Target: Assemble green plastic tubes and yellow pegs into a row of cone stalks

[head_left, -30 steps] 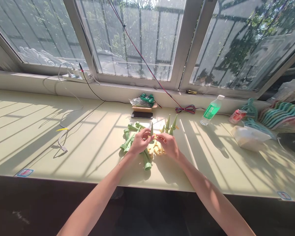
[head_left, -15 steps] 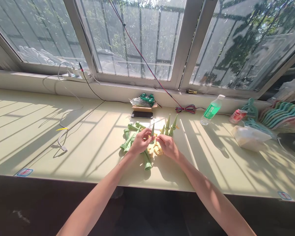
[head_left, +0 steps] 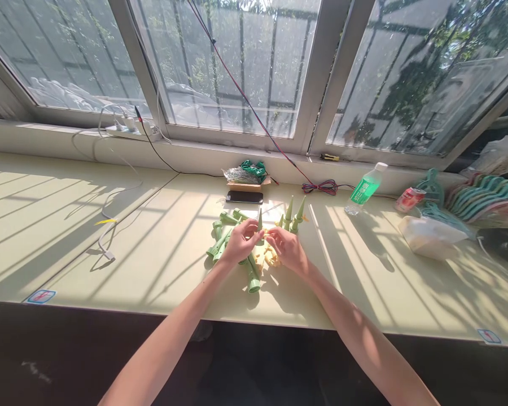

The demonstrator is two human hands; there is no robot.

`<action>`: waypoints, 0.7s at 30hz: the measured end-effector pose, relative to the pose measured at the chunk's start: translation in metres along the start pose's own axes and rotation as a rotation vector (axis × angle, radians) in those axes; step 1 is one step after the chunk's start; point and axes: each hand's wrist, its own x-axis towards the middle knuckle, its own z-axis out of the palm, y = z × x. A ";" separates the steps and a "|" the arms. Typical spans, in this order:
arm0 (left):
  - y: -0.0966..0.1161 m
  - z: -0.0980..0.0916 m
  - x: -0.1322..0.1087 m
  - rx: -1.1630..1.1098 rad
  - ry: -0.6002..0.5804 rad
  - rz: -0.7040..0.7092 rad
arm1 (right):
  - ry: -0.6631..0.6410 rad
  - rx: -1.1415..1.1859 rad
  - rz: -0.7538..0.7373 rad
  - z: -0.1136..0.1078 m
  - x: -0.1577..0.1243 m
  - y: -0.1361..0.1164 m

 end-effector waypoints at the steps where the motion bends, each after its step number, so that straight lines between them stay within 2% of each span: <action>1: 0.000 0.000 0.000 -0.012 0.010 -0.018 | 0.003 0.021 0.008 0.000 0.000 0.000; 6: 0.001 -0.001 0.000 -0.084 0.032 -0.107 | 0.007 0.069 0.014 -0.001 0.000 -0.002; 11: 0.003 0.000 0.000 -0.097 0.015 -0.117 | 0.022 0.080 -0.005 -0.001 0.001 -0.003; 21: -0.002 0.002 -0.002 -0.005 -0.090 0.017 | -0.033 0.041 0.018 -0.004 -0.002 -0.002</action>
